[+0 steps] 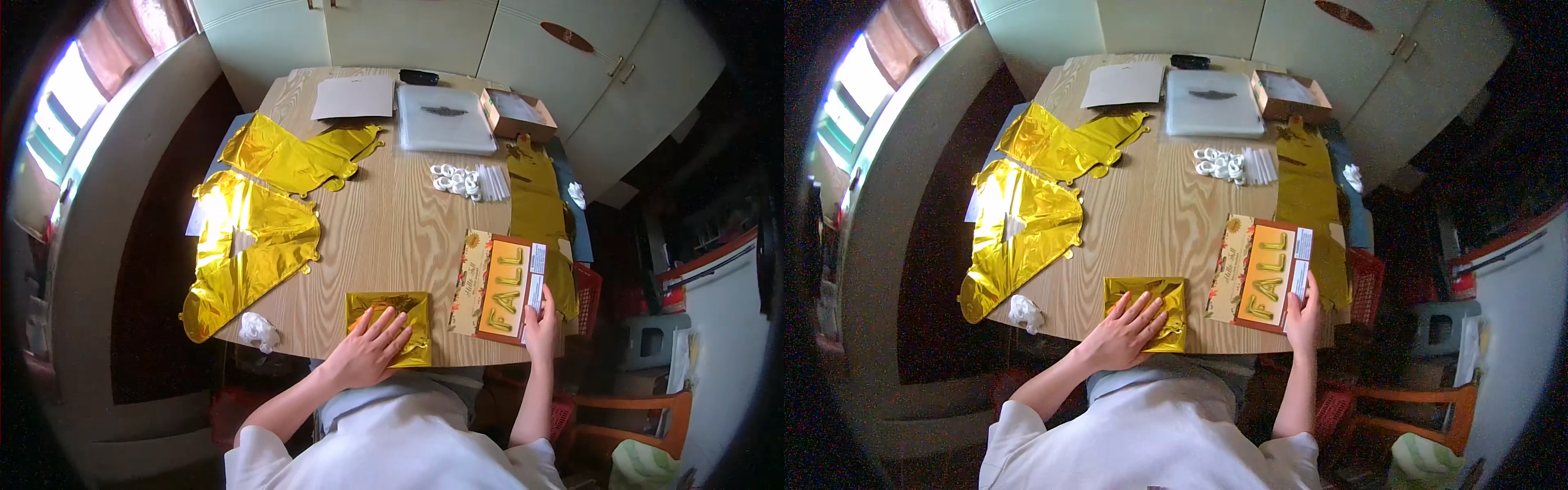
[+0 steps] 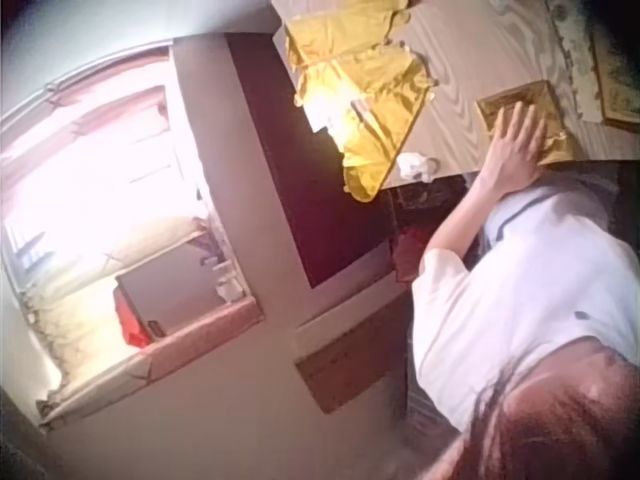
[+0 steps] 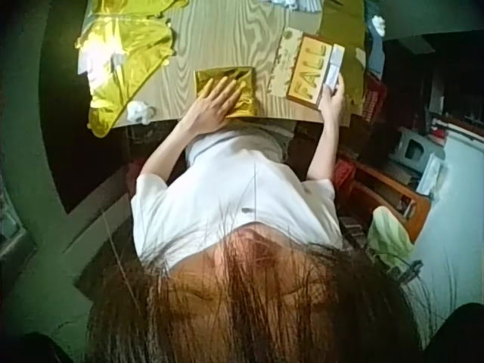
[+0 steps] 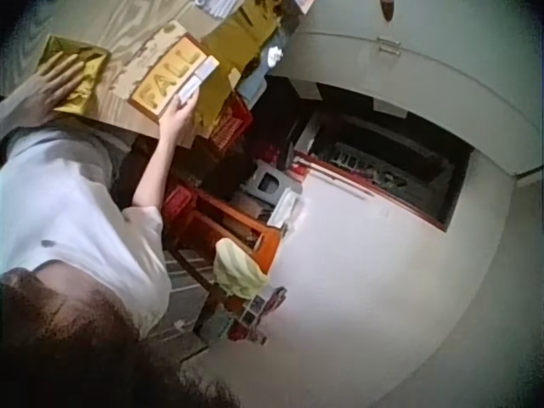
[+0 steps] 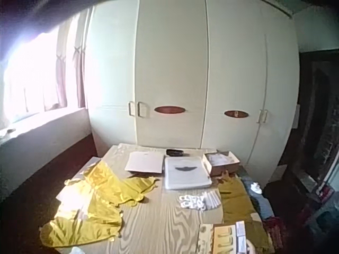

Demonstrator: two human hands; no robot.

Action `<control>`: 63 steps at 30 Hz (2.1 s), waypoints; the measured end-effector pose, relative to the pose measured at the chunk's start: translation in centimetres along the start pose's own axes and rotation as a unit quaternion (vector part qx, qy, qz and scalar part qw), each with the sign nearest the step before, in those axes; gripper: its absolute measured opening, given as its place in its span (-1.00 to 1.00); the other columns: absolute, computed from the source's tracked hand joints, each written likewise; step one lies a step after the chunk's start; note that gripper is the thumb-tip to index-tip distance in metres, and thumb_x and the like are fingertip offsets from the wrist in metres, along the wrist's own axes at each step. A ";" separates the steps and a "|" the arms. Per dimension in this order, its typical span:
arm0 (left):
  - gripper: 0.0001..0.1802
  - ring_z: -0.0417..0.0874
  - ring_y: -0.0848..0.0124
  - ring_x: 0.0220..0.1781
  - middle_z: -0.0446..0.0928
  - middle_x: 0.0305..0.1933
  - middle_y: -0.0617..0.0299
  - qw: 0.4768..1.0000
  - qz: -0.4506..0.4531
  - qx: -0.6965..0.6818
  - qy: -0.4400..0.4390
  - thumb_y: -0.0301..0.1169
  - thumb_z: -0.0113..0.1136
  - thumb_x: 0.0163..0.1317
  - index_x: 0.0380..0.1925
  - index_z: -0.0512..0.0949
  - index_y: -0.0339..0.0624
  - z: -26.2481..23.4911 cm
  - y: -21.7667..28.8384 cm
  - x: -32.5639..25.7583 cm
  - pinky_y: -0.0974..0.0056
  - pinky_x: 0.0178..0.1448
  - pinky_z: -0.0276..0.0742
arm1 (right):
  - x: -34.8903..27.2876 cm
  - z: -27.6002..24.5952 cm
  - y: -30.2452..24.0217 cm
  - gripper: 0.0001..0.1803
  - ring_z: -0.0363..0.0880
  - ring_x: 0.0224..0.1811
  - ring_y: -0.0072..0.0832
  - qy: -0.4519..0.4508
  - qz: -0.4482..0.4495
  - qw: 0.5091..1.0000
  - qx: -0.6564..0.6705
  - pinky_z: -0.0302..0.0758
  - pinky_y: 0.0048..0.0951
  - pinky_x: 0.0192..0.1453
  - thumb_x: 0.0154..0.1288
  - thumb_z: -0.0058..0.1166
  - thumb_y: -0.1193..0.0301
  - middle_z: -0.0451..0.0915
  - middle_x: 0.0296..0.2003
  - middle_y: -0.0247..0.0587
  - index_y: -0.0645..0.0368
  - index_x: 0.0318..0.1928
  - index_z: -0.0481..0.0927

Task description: Folding gold foil balloons and placing them onto cardboard inserts for packaging.

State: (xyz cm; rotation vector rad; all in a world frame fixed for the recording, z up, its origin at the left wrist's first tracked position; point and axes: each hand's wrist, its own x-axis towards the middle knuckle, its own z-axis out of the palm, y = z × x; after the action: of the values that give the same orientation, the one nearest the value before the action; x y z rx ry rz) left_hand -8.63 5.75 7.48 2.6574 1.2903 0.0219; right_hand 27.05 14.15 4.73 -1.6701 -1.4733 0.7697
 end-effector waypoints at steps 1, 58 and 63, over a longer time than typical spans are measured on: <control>-0.12 -0.02 -0.01 0.58 0.05 0.54 -0.03 1.000 -0.002 -0.002 -0.011 0.05 0.09 0.23 0.44 0.13 -0.20 -0.3 0.0 -0.1 -0.18 0.56 -0.15 | 0.0 -0.1 -0.2 -0.40 0.58 -0.15 -0.39 -0.007 0.002 1.000 -0.021 0.50 -0.35 0.00 0.41 0.00 0.51 0.58 -0.12 -0.16 0.11 0.42 0.19; -0.47 0.57 0.11 0.16 0.53 0.18 0.09 0.150 -0.277 -0.945 0.093 -0.07 -0.13 0.33 0.16 0.42 -0.15 1.5 -0.7 4.3 -0.03 0.26 0.48 | -4.3 4.6 -5.4 -0.19 0.29 0.38 -0.08 -0.175 -0.354 0.903 -0.170 0.17 -0.03 0.47 0.21 0.23 -0.03 0.33 0.31 0.00 0.18 0.34 0.33; -0.51 0.62 0.10 0.08 0.59 0.06 0.09 0.166 -0.274 -0.914 0.247 -0.08 -0.09 0.31 0.07 0.49 -0.17 -0.4 -3.5 -0.3 -0.03 0.21 0.52 | -7.6 4.6 -5.9 -0.47 0.44 0.30 -0.21 -0.233 -0.453 0.806 -0.302 0.36 -0.13 0.38 0.16 0.31 0.18 0.56 0.14 -0.11 0.12 0.11 0.59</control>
State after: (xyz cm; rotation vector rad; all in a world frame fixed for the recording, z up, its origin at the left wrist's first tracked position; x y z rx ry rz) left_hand -11.56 7.69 7.26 -0.1276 0.7366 1.3090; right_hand 18.96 7.60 7.03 -0.9151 -2.7650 0.1403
